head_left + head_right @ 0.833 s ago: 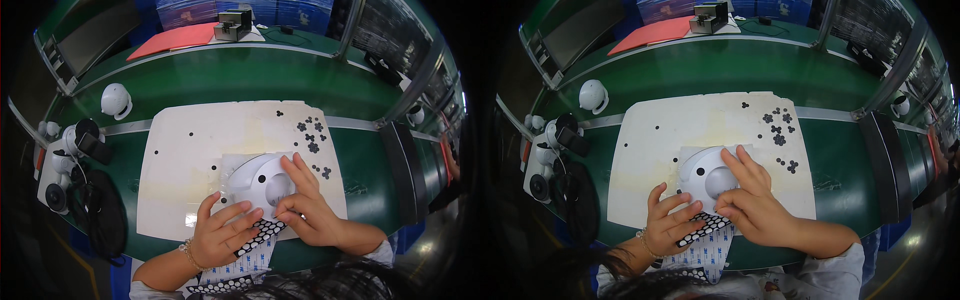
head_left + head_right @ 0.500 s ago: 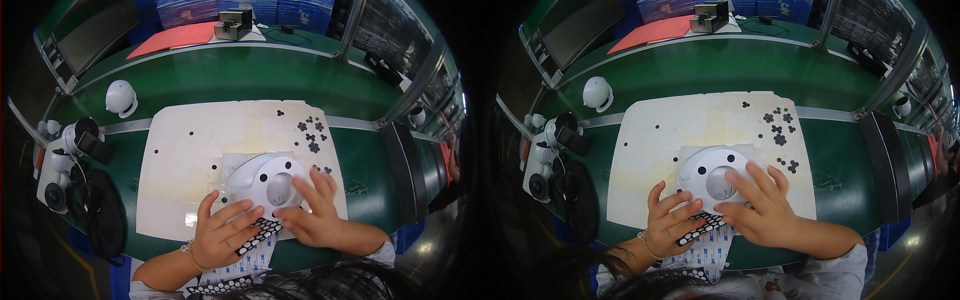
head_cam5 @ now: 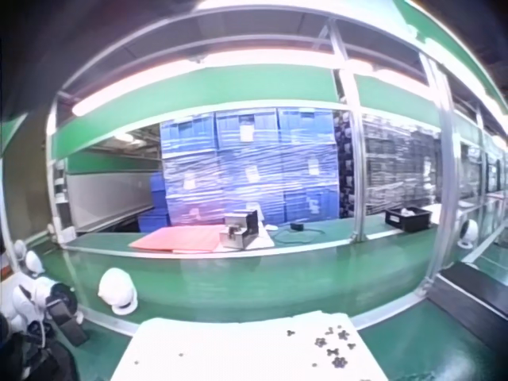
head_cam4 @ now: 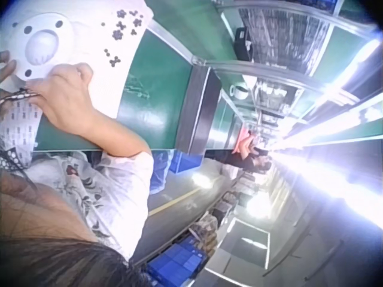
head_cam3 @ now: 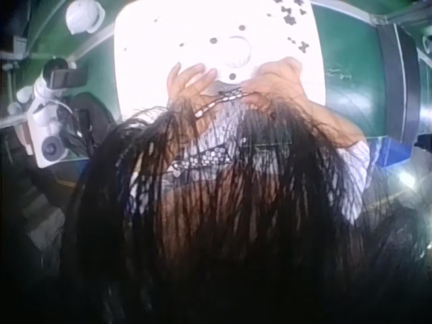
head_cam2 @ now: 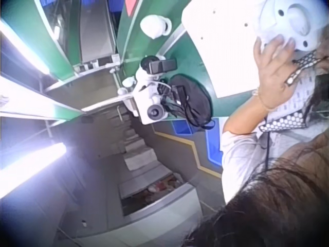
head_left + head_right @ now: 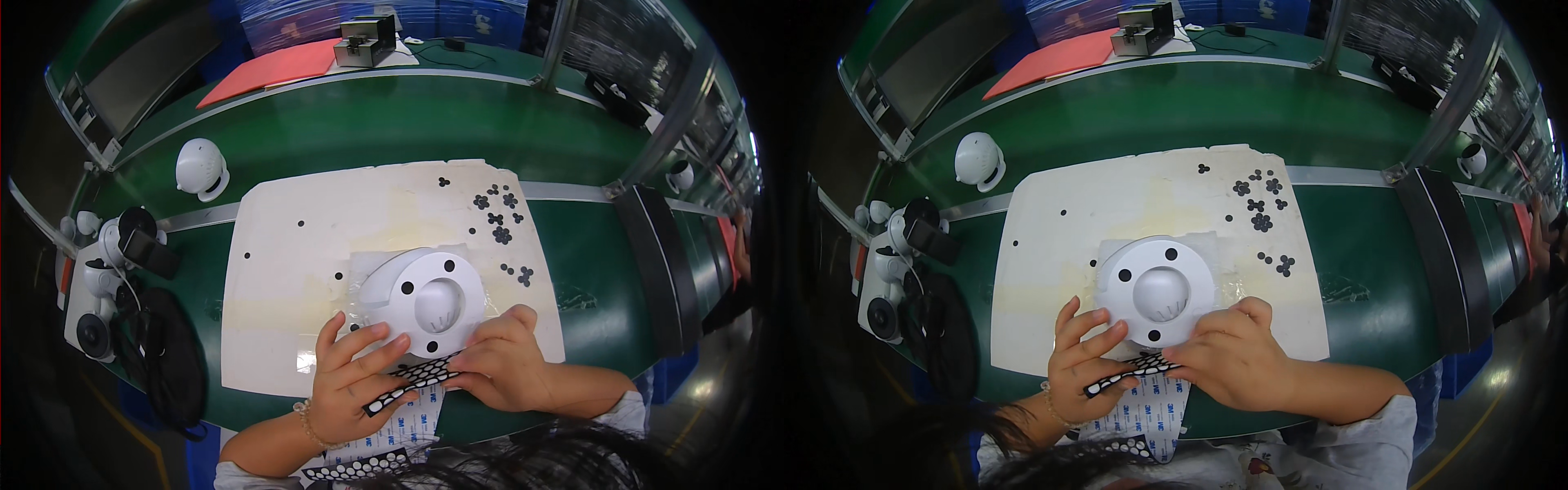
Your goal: The person assembles white dome-shaped electronic devices on a green workbench. They repeatedly pick up a white plastic housing, peel small black circular pads from a backing sheet, and place them into the housing's mounting holes. The person then places the assembled unit onto the workbench and repeats the process with a new unit.
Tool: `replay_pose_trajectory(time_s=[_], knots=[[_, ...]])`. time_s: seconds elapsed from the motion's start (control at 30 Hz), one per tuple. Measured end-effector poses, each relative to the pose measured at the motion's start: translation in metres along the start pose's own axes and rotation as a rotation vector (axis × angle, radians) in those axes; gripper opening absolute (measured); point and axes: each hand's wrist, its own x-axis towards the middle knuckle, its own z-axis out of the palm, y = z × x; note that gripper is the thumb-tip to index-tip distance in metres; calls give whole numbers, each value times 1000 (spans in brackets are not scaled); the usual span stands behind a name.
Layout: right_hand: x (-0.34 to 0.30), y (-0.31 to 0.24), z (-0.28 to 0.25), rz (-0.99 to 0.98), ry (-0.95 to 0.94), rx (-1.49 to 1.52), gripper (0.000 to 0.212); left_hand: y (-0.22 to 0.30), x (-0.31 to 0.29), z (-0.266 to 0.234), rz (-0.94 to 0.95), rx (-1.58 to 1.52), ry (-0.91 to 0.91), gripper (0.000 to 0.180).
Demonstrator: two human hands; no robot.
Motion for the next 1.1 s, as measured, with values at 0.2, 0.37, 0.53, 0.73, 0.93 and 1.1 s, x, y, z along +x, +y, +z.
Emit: replay_pose_trajectory(time_s=[0.2, 0.37, 0.53, 0.73, 0.93, 1.1], knots=[[-9, 10, -3, -416, 136, -88, 14, 1, 0, -1, -29, 7, 25, 15], [-1, 21, -8, 191, 80, 214, 7, -1, -1, 1, 14, 63, 15, 18], [3, 26, -5, 293, 35, 323, 11, -3, -4, 1, 59, 96, -9, 23], [4, 26, -4, 285, 28, 310, 11, -2, -5, 1, 53, 114, -24, 25], [4, 26, -5, 284, 27, 287, 11, 0, -5, 2, 42, 127, -23, 23], [-2, 34, 0, 179, 85, 202, 13, 1, -4, 3, 40, 160, -24, 22]])
